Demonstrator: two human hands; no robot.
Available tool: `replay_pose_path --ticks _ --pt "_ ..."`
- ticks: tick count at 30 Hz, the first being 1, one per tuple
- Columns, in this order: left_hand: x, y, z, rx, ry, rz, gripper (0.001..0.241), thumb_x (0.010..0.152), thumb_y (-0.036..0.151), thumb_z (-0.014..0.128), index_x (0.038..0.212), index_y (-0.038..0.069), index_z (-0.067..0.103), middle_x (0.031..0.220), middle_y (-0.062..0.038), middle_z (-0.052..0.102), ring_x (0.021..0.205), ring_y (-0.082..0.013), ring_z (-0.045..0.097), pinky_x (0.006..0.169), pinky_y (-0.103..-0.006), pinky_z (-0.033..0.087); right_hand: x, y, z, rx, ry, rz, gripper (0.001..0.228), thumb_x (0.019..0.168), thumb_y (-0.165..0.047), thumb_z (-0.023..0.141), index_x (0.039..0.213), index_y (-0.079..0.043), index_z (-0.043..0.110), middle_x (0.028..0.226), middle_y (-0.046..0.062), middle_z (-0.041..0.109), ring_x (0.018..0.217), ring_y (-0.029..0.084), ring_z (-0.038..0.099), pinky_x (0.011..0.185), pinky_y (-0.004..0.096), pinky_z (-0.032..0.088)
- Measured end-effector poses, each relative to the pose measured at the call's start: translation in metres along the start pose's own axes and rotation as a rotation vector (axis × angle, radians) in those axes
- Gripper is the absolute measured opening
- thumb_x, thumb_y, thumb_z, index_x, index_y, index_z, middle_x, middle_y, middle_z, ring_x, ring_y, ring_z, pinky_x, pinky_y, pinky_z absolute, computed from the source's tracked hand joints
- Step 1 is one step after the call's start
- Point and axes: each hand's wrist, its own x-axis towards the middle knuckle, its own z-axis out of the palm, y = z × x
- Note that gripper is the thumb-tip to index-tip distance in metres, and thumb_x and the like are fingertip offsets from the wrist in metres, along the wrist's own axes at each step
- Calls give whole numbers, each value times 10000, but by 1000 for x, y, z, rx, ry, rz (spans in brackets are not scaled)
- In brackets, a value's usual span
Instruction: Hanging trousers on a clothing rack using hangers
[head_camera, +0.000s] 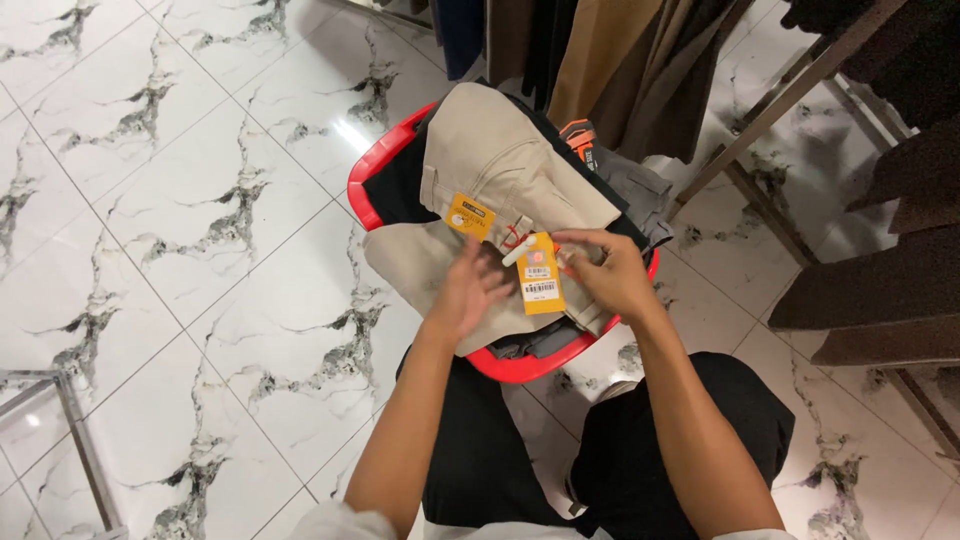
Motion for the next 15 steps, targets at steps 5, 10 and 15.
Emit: replay_pose_path --ticks 5,10,15 --pt "32 -8 18 -246 80 277 181 882 254 737 966 99 695 1047 -34 612 1062 -226 598 947 -453 504 3 19 5 215 -112 -205 420 906 -97 541 1256 -178 759 1097 129 741 1027 212 617 974 406 491" --pt "52 18 -7 -69 270 383 459 763 95 863 1162 192 658 985 20 656 823 -149 649 475 -326 618 -8 26 50 282 -175 -276 555 882 -84 605 1425 -156 516 1065 161 724 959 245 653 889 423 520" --pt "-24 97 21 1377 336 946 529 790 96 765 1253 -44 550 1095 -335 642 1091 -554 590 868 -636 504 -17 4 59 341 -482 -278 453 1069 -315 444 1405 -85 641 1404 179 653 1325 313 559 1112 513 410"
